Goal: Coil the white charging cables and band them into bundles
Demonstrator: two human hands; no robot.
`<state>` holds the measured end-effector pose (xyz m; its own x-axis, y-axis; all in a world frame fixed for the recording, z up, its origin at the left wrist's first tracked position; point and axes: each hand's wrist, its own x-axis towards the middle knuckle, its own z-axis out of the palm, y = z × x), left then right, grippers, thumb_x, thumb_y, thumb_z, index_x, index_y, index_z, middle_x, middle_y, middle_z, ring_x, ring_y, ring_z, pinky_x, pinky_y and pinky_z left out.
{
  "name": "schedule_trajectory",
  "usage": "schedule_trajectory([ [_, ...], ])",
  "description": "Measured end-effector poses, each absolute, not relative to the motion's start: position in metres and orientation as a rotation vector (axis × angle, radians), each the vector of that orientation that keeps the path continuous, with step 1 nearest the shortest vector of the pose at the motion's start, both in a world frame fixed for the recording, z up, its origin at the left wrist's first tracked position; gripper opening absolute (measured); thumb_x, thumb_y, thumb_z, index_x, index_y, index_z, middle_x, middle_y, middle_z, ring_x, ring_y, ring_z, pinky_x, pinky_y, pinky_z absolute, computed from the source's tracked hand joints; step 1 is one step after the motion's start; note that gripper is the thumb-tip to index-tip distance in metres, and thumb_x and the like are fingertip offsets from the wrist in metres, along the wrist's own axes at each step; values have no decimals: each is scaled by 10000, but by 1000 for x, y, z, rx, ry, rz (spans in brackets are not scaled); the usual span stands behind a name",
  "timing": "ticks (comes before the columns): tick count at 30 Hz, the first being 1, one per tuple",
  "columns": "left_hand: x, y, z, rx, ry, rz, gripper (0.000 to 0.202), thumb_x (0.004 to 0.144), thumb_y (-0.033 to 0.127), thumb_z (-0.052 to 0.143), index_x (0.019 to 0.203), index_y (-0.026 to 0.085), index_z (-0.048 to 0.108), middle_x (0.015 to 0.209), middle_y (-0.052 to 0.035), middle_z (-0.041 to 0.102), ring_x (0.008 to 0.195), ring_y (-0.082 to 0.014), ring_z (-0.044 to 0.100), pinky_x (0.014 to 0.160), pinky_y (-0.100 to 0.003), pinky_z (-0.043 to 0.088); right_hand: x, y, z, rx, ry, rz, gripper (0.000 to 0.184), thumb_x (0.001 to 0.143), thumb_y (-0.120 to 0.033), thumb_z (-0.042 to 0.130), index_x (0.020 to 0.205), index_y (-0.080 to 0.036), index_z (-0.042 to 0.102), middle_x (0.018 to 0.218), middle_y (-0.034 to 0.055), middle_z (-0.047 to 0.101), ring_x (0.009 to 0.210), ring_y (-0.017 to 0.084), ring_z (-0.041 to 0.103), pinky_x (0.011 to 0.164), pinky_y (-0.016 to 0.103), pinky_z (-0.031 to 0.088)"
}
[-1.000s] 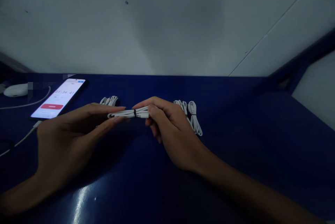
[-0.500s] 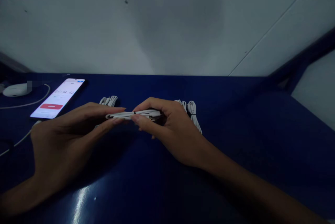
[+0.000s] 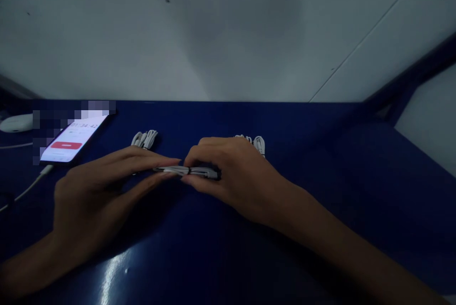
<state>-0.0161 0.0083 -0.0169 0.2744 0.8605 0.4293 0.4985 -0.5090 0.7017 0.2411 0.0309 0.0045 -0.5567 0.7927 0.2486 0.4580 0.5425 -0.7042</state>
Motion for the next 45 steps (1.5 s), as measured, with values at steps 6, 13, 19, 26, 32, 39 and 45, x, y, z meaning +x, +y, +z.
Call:
schedule_trajectory([
  [6,-14,9,-15,2069,1229,1157,175,1031,332,902,1184,414,920,1114,63,891,960,-180,817,890,-291,658,235,29,-6,-968,-2213,518,64,1039,-281,846,979,-278,870,987,34,879,800,233,794,707,390,606],
  [13,-13,10,-14,2050,1235,1178,186,1040,315,893,1184,431,905,1120,78,891,977,-182,822,890,-313,649,229,28,-14,-972,-2192,241,115,1040,-316,838,929,-334,863,934,42,888,782,279,792,680,453,599],
  [19,-12,12,-11,1977,1248,1172,171,1036,337,898,1157,459,900,1097,93,888,977,-179,815,863,-321,638,227,26,-17,-932,-2170,175,102,1035,-276,842,946,-321,861,939,47,878,770,270,777,701,462,604],
  [26,-9,11,-4,1770,1215,1186,87,1012,351,916,1087,396,915,988,71,894,861,-185,832,857,-329,668,223,21,-14,-972,-2096,223,74,1041,-286,827,980,-320,852,949,38,884,766,254,789,666,422,609],
  [32,-6,13,0,1656,1210,1191,94,984,362,944,1077,366,932,903,52,907,836,-184,852,817,-292,663,220,18,-15,-945,-2070,251,63,1089,-252,781,1128,-283,820,988,17,884,777,204,804,676,358,621],
  [39,-6,12,0,1605,1214,1149,81,981,310,937,1036,368,940,861,62,896,801,-154,842,792,-241,625,219,19,-11,-944,-2101,229,67,1038,-149,796,1088,-182,825,903,0,842,727,150,771,631,300,575],
  [45,-8,16,-1,1610,1207,1126,96,971,298,948,1021,379,941,884,62,903,786,-144,832,749,-225,615,221,20,-5,-1019,-2113,386,48,999,-144,830,1020,-185,843,892,4,825,720,152,748,629,298,544],
])
